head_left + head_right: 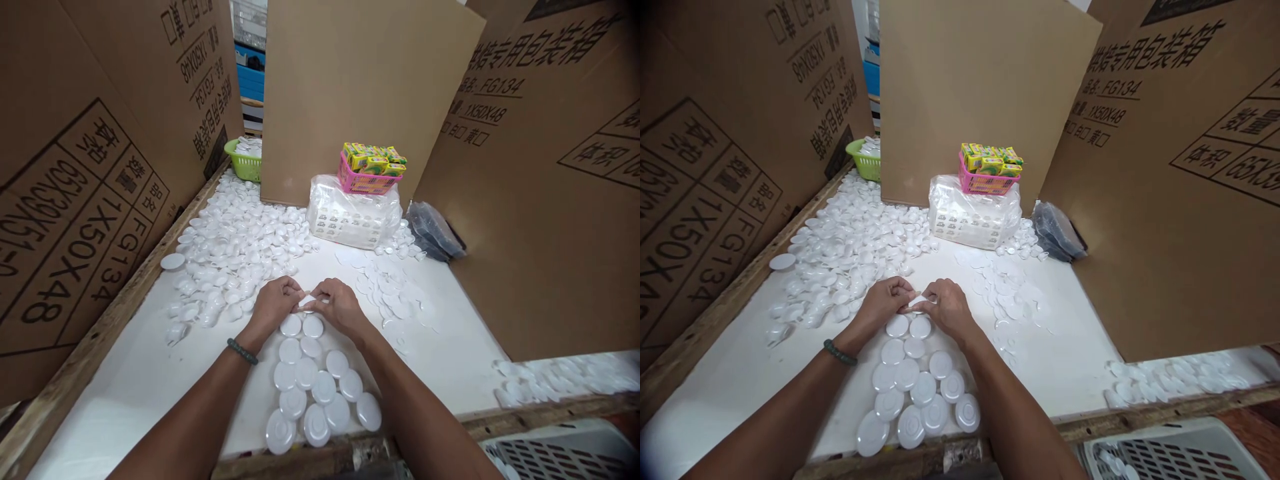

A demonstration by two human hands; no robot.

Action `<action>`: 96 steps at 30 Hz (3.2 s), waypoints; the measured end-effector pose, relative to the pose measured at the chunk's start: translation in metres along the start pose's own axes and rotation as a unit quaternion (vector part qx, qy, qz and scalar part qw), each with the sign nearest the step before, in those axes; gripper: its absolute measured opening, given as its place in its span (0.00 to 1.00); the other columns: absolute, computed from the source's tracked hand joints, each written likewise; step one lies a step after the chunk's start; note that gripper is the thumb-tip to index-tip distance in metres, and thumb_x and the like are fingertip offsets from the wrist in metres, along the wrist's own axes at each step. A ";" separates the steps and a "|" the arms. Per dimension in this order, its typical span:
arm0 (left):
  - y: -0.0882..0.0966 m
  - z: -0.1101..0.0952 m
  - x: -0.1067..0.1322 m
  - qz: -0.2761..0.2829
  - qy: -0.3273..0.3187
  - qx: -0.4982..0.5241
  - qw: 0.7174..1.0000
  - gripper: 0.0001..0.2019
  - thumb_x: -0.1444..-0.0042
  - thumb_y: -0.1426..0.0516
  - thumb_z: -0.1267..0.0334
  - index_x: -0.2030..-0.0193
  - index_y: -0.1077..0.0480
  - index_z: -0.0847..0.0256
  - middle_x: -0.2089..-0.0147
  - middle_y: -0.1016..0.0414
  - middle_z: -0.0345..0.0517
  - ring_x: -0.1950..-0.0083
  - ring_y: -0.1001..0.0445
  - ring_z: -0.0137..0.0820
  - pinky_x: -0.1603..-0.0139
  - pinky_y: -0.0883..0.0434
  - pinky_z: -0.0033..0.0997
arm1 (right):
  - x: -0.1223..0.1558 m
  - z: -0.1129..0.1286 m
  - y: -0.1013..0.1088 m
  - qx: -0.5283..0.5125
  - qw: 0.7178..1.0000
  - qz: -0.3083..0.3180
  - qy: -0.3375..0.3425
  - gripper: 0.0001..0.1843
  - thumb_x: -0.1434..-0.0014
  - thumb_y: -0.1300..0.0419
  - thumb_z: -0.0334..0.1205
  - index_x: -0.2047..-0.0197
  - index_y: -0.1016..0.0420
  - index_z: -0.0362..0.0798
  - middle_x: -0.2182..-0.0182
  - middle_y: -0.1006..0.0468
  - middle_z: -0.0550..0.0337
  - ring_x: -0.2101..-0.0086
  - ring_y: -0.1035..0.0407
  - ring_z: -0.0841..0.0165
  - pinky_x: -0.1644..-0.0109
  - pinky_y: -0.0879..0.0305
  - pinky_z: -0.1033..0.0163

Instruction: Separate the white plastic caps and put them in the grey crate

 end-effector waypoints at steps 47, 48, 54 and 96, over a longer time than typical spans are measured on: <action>-0.001 -0.014 0.010 -0.020 -0.080 -0.152 0.985 0.08 0.53 0.42 0.60 0.78 0.29 0.61 0.77 0.28 0.40 0.73 0.33 0.29 0.72 0.41 0.25 | -0.017 -0.004 0.003 0.025 0.999 -0.043 -0.004 0.06 0.43 0.43 0.39 0.67 0.26 0.48 0.69 0.28 0.59 0.68 0.34 0.70 0.64 0.39 0.64; -0.001 -0.013 0.010 -0.022 -0.073 -0.151 0.985 0.07 0.54 0.42 0.60 0.78 0.30 0.61 0.77 0.28 0.40 0.73 0.33 0.29 0.72 0.41 0.25 | -0.024 0.002 0.003 0.019 0.999 -0.048 0.003 0.07 0.42 0.44 0.38 0.67 0.26 0.48 0.68 0.28 0.59 0.68 0.34 0.70 0.64 0.39 0.64; -0.002 -0.013 0.009 -0.035 -0.066 -0.163 0.984 0.04 0.57 0.40 0.64 0.73 0.31 0.60 0.76 0.30 0.37 0.73 0.33 0.28 0.71 0.41 0.25 | -0.071 0.022 -0.014 0.021 1.000 -0.012 -0.011 0.06 0.48 0.38 0.39 0.69 0.28 0.46 0.68 0.28 0.58 0.67 0.35 0.68 0.63 0.40 0.64; -0.004 -0.001 -0.002 -0.036 0.013 0.031 0.999 0.15 0.56 0.39 0.53 0.68 0.36 0.61 0.80 0.30 0.37 0.79 0.29 0.29 0.77 0.32 0.26 | -0.004 -0.009 0.002 -0.089 0.995 0.018 0.038 0.15 0.44 0.40 0.41 0.53 0.26 0.54 0.60 0.27 0.59 0.62 0.33 0.69 0.57 0.37 0.62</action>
Point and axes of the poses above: each hand's wrist, its own x-axis away from the middle knuckle, its own y-axis out of the back of the hand, z = x × y, the point moved 3 cm from there along -x, towards the middle knuckle
